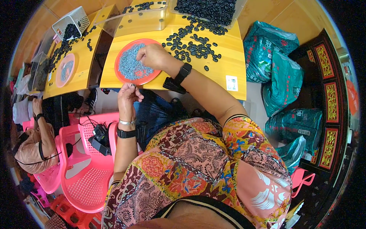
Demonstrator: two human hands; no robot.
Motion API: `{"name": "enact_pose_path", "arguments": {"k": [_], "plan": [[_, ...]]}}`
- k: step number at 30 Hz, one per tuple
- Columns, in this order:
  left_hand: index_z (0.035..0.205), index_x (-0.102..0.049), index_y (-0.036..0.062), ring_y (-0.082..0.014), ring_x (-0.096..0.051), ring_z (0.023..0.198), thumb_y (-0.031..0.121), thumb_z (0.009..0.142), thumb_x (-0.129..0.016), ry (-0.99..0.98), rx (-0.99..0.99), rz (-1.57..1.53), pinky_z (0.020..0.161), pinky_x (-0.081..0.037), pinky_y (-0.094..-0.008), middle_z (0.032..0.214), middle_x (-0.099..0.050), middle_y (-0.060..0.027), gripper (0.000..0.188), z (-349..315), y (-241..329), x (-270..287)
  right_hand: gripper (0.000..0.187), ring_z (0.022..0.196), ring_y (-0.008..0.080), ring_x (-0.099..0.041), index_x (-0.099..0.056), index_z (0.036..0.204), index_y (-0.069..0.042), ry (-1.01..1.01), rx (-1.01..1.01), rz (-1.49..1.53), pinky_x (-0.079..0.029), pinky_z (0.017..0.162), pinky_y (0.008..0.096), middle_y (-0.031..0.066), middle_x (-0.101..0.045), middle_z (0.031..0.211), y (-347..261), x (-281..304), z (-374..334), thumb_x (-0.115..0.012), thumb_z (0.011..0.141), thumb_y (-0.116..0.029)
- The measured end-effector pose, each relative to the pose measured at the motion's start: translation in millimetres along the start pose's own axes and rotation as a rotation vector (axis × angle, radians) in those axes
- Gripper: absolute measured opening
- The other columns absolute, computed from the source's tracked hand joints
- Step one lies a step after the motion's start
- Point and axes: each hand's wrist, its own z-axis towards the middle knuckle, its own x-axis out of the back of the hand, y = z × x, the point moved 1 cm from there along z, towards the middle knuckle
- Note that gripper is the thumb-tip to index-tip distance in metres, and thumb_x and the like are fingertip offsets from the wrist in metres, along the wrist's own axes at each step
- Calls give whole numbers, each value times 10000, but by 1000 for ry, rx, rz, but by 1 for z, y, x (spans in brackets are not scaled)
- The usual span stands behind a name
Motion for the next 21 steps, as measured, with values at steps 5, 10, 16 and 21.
{"name": "enact_pose_path", "arguments": {"k": [5, 10, 16, 21], "plan": [[796, -533, 56, -125, -544, 506, 112, 879, -472, 0, -2, 7, 465, -417, -204, 626, -542, -28, 117, 0, -1, 1, 134, 757, 259, -640, -685, 836, -95, -7, 18, -58, -496, 706, 357, 114, -664, 787, -4, 2, -2, -603, 771, -178], [794, -502, 78, -144, -565, 526, 168, 892, -483, -22, -5, 15, 479, -439, -226, 642, -545, -31, 134, 1, 0, 2, 169, 760, 283, -627, -671, 811, -86, -35, 7, -117, -482, 692, 386, 123, -654, 774, -9, 4, -5, -617, 777, -242], [790, -497, 80, -143, -566, 532, 165, 891, -483, -23, -22, 13, 483, -439, -227, 645, -541, -31, 132, 1, -1, 3, 136, 767, 313, -618, -649, 777, -71, 2, 9, -258, -478, 692, 420, 134, -642, 760, -16, 3, -8, -605, 765, -200], [794, -522, 65, -124, -546, 505, 132, 888, -473, -1, -19, -4, 466, -419, -208, 627, -541, -26, 125, -1, 0, -2, 98, 784, 331, -622, -658, 760, -66, 68, 206, -483, -488, 704, 432, 146, -645, 769, -19, -9, -3, -596, 733, -136]]}}
